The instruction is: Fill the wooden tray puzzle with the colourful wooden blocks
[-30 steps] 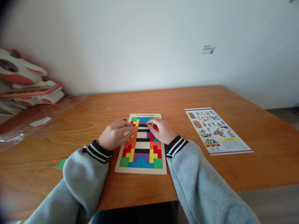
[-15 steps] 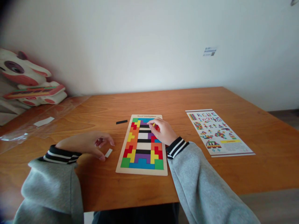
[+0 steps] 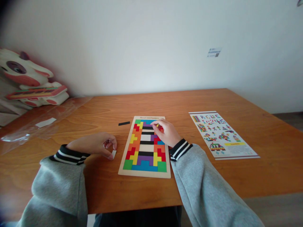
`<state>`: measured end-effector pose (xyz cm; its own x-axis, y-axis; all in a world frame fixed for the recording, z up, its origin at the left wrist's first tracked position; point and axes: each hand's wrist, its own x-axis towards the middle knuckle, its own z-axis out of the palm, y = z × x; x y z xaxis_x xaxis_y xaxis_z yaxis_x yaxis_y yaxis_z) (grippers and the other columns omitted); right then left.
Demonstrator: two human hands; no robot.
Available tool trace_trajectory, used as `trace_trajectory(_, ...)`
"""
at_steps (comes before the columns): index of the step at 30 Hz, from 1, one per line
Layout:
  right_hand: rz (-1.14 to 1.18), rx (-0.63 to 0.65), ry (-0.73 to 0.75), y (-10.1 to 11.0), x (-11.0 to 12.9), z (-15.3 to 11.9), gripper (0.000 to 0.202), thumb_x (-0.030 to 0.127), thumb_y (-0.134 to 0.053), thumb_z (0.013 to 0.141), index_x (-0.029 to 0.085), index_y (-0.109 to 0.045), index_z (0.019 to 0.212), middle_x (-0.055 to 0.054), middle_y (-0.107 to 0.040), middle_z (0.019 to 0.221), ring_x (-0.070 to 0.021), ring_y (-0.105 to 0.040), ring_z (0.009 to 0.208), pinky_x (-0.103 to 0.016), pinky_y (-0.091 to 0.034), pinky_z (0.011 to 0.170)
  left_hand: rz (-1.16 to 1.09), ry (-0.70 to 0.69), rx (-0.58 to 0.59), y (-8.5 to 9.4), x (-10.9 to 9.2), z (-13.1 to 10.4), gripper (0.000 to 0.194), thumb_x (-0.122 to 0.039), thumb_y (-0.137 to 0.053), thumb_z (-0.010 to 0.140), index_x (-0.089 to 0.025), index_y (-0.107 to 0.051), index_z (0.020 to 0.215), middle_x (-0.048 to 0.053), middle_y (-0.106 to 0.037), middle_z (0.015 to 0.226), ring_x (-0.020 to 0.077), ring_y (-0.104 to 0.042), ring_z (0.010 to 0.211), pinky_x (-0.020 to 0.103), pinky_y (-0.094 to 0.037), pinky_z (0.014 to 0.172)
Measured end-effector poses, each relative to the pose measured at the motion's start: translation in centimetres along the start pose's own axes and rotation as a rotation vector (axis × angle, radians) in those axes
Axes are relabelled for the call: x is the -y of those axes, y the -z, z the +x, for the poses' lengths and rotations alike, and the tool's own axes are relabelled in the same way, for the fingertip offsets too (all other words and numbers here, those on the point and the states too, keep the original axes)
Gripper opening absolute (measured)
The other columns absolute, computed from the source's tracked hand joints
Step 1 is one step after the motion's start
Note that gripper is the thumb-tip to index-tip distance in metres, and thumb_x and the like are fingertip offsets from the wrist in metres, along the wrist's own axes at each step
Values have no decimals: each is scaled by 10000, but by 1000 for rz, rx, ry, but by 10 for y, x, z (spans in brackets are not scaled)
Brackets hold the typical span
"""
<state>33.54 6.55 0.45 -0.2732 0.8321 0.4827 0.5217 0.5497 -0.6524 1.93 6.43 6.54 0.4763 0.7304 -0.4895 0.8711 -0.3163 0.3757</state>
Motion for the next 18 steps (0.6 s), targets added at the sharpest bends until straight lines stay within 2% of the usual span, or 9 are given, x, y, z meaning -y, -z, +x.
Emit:
trace_trajectory(10, -9, -16, -3, -1, -4, -1, 152, 279, -546, 942, 230, -674, 1008, -48, -714, 1029, -182, -647, 860, -348, -520, 817, -136, -6, 37, -2, -13, 2, 267, -321, -756, 605, -194, -648, 814, -21, -662, 768, 169, -626, 747, 251, -472, 678)
trace_trajectory(15, -6, -16, -5, -1, -5, 0, 156, 279, -544, 941, 229, -676, 1008, -46, -712, 1033, -181, -647, 870, -342, -517, 813, -235, -48, 47, -2, -15, 1, 233, -301, -739, 629, -195, -604, 786, -22, -681, 731, 164, -632, 690, 249, -476, 633)
trace_trajectory(18, -11, -16, -8, -1, -3, 0, 159, 279, -545, 939, 227, -680, 1006, -43, -718, 1020, -178, -649, 852, -339, -518, 809, -281, -82, -5, -2, -14, 3, 223, -331, -736, 662, -190, -611, 781, -22, -682, 727, 154, -634, 683, 239, -477, 620)
